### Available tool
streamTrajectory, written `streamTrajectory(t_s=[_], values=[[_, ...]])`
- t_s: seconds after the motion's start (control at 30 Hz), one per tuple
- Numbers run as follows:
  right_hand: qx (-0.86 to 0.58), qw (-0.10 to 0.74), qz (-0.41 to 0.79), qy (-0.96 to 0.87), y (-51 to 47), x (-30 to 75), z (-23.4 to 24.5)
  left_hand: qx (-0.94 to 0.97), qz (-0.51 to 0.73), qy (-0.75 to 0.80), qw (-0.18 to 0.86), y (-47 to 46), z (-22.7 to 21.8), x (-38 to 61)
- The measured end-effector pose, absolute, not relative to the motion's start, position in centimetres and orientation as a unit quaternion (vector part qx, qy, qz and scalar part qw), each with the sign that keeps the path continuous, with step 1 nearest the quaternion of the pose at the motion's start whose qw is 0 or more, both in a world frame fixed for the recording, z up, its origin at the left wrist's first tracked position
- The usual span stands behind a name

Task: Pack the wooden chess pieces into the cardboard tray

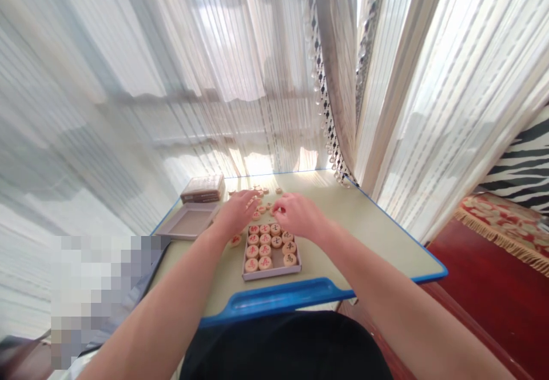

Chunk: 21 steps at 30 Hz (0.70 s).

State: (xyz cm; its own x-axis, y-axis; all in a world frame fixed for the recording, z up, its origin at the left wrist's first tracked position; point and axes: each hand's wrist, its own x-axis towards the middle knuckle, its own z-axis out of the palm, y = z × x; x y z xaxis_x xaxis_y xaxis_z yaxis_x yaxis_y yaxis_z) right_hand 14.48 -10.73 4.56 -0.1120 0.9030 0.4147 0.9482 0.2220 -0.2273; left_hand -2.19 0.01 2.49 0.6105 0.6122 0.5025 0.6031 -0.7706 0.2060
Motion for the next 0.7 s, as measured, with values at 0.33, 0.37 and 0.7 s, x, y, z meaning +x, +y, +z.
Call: streamTrajectory(t_s=[0.33, 0.37, 0.7], values=[[-0.767, 0.222, -0.023, -0.602, -6.9, 20.2, 1.3, 0.908, 0.193, 0.362, 0.082, 1.5, 1.9, -1.6], [-0.786, 0.203, 0.002, -0.584, -6.9, 20.4, 1.3, 0.899, 0.206, 0.374, 0.095, 1.7, 1.7, -1.5], [-0.801, 0.186, 0.156, -0.547, -7.6, 19.9, 2.2, 0.791, 0.357, 0.427, 0.254, 2.4, 1.5, -1.4]])
